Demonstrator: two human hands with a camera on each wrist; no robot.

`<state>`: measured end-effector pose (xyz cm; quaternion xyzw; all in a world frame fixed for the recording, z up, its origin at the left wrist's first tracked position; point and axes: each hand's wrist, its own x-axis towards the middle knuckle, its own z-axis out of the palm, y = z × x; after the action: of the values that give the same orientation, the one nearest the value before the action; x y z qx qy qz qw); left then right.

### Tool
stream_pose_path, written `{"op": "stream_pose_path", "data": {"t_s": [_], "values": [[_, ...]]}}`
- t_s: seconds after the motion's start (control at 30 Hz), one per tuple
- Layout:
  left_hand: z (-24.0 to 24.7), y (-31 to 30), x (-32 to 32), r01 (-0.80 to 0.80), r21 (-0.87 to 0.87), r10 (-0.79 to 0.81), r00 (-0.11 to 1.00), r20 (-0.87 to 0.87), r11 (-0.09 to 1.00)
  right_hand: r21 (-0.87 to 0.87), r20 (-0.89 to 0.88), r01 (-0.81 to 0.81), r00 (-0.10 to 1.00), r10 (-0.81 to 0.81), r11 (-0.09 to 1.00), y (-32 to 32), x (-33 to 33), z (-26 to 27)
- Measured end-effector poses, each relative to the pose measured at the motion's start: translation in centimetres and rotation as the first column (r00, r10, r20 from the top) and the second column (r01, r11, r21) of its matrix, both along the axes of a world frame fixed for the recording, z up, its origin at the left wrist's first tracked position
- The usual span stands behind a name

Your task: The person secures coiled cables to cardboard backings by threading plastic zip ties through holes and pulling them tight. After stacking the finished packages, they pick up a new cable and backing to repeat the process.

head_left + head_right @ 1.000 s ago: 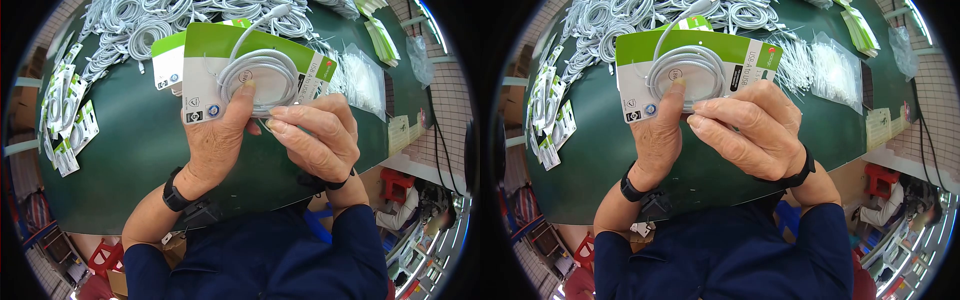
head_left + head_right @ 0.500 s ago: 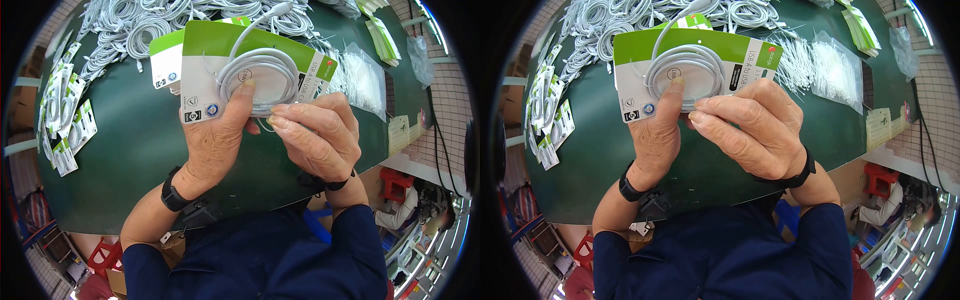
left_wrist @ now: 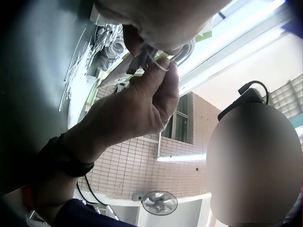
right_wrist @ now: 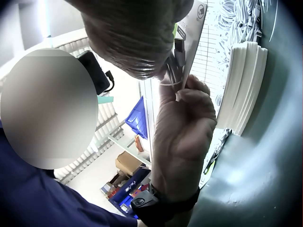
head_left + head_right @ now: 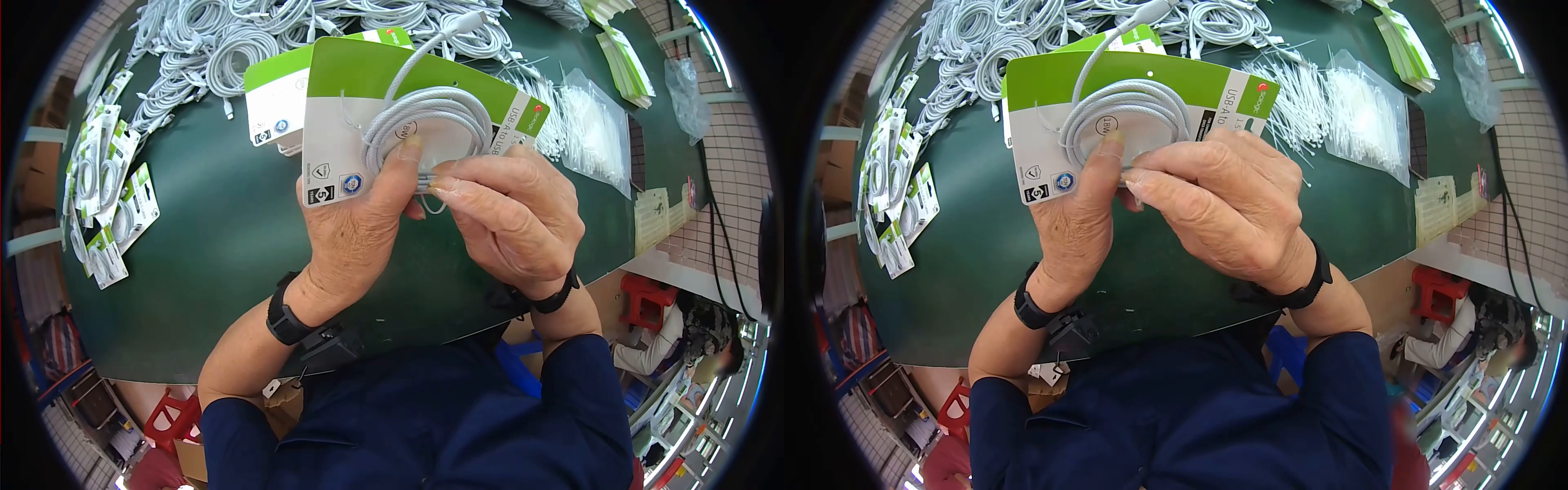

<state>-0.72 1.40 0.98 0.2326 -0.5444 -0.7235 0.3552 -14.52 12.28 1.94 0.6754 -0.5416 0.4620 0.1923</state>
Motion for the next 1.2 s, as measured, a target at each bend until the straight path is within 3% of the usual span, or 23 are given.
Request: {"op": "stream_pose_path", "data": {"t_s": [0.23, 0.8, 1.03, 1.1, 1.2], "values": [[0.8, 0.2, -0.2, -0.036, 0.091, 0.038, 0.999, -0.014, 0.995, 0.010, 0.037, -0.038, 0.999, 0.038, 0.999, 0.4, 0.1, 0.4], [0.5, 0.0, -0.1, -0.052, -0.039, 0.051, 0.999, -0.010, 0.998, 0.027, 0.041, -0.052, 0.998, 0.051, 0.998, 0.5, 0.1, 0.2], [0.0, 0.3, -0.1, -0.025, 0.013, 0.025, 1.000, 0.015, 1.000, 0.058, 0.117, -0.037, 0.993, 0.030, 0.998, -0.3, 0.5, 0.2], [-1.3, 0.0, 0.1, -0.011, -0.111, 0.009, 1.000, -0.014, 0.994, 0.110, 0.149, -0.033, 0.989, 0.016, 0.993, -0.2, 0.7, 0.4], [-1.2, -0.2, 0.1, 0.008, -0.120, -0.007, 1.000, 0.009, 0.993, 0.126, 0.111, -0.032, 0.994, 0.018, 0.992, -0.2, 0.6, 0.3]]}}
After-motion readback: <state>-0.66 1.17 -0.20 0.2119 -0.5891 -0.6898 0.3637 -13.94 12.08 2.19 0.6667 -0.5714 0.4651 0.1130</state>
